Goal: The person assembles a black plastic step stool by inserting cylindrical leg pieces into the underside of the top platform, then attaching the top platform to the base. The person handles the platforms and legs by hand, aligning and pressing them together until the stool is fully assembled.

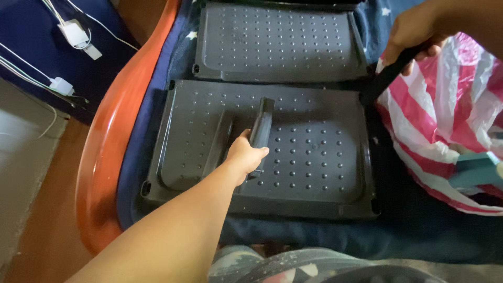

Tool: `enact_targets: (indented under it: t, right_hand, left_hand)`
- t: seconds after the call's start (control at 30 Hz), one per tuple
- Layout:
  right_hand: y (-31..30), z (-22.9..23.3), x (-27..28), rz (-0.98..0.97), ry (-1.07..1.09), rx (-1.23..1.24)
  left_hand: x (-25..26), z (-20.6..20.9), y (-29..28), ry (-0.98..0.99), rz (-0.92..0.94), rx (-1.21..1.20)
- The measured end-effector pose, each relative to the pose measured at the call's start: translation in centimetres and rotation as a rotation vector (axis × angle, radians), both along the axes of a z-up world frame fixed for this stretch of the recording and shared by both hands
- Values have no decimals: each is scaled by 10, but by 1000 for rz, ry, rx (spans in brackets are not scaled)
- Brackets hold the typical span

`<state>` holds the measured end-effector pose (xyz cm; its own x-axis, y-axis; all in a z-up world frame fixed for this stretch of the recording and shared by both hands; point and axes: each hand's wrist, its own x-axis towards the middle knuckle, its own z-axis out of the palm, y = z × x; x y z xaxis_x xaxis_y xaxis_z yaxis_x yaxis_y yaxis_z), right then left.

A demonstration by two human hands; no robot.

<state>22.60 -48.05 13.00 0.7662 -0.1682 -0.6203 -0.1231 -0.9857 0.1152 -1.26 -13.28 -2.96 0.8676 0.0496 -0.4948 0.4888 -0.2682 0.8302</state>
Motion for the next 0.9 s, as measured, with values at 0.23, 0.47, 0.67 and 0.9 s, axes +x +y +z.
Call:
enact_targets:
  t: [0.23, 0.47, 0.67, 0.9]
  right_hand:
    - [-20, 3, -22, 80, 7, 99]
    - [-60, -12, -153, -391, 4, 268]
    - [-65, -1, -246, -476, -59, 257]
    - [-43, -7, -303, -444, -41, 187]
  left_hand:
    - [1, 1, 0, -62, -21, 38]
    - [3, 15, -2, -82, -114, 227]
    - [4, 18, -2, -112, -136, 432]
    - [-6, 6, -2, -376, -154, 443]
